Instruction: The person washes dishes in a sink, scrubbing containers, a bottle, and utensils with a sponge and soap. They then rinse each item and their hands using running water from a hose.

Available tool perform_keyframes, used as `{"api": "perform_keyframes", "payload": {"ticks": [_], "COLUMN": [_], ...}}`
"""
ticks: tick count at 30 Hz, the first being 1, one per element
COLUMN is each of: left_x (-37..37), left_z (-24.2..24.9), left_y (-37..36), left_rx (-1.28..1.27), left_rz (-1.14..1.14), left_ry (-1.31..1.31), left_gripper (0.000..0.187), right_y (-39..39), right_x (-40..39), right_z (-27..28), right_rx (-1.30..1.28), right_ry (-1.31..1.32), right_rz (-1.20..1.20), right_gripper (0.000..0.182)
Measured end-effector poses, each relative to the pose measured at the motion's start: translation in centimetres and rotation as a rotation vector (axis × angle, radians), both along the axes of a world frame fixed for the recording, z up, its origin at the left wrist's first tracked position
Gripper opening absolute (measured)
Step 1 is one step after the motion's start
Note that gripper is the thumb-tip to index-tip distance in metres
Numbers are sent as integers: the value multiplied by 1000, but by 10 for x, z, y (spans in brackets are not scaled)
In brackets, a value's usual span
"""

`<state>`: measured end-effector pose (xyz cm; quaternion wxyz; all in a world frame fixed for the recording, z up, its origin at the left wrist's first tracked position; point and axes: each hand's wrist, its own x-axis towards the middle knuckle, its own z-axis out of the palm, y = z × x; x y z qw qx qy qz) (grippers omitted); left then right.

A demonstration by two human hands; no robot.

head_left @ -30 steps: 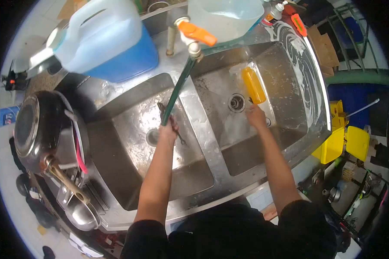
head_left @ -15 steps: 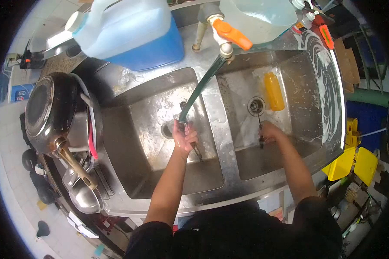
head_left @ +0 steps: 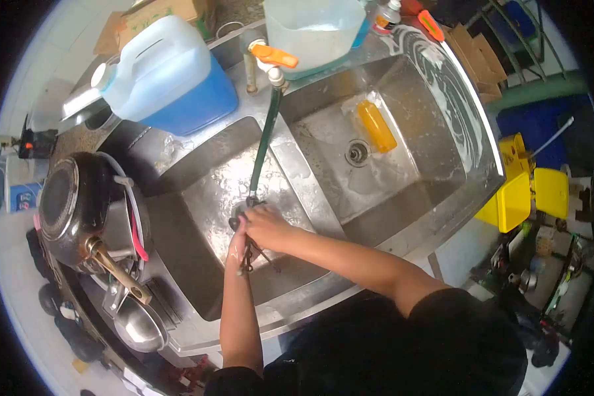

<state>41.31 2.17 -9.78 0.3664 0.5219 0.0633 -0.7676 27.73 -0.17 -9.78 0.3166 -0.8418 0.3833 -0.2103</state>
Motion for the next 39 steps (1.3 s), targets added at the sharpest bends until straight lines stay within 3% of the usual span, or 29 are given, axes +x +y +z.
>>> {"api": "perform_keyframes", "payload": {"ticks": [1,3,4,5,6,7,8,10,11,13,14,15,16,17,18,20,23,24,26,28,29,32,33,37,39], "left_x": [9,36,27,36,29,9,-1,-17,-17,-29,-31,-15,-21,-15,-10,-15,-15,-13,-4,5,8,-4,-5,-9,-10], "left_z": [-23,-89,-90,-120,-113,-109,-91,-90,-105,-90,-84,-110,-75,-78,-80,-48,-37,-44,-65,-113,-127,-59,-53,-66,-58], "left_y": [-3,-9,-18,-20,-30,-29,-34,-45,-49,-61,-63,-61,-62,-61,-57,-35,-7,0,1,2,4,-8,-5,12,9], "left_rx": [-17,-46,9,-52,-114,-133,-88,-103,-134,-171,-190,-192,-121,-75,-22,-97,-33,-51,-111,-413,-560,-345,-333,-567,-588], "left_rz": [-10,-19,17,-16,-42,-4,-71,59,52,46,45,40,6,-95,-199,-224,-221,-234,-315,-404,-442,-547,-600,-359,-348], "left_ry": [17,51,-75,-45,-14,-231,-297,-275,-262,-362,-413,-235,-314,-382,-448,-425,-375,-376,-495,-1041,-1314,-1501,-1516,-1279,-1320], "left_gripper": [41,32,19,15,12,9,13,6,13,18,20,23,21,22,24,25,30,28,25,22,24,35,35,43,43], "right_y": [3,-4,-15,-21,-33,-44,-51,-73,-71,-63,-55,-44,-36,-38,-46,-74,-108,-109,-98,-79,-69,-62,-68,-96,-87], "right_x": [14,18,11,7,-1,0,11,4,9,22,20,11,6,5,11,12,26,21,16,12,1,-6,-1,20,20], "right_z": [-34,-42,-35,-35,19,-9,-35,-6,-20,-59,-47,-22,-4,0,-54,-32,-67,-42,-33,-64,-28,-15,-25,-46,-38], "right_rx": [18,86,137,240,1024,605,386,956,922,849,822,798,777,678,614,616,526,685,766,611,651,795,631,630,595], "right_ry": [-58,-176,-234,-114,-470,-205,-329,-590,-682,-863,-766,-669,-575,-459,-499,-412,-372,-347,-382,-352,-276,-314,-293,-356,-367], "right_rz": [-7,-42,-69,-255,-711,-843,-986,-796,-776,-738,-751,-754,-746,-794,-816,-841,-831,-757,-620,-581,-564,-579,-597,-704,-692], "right_gripper": [18,13,8,6,6,20,38,48,45,40,35,30,26,20,22,24,36,37,37,27,27,39,38,36,36]}}
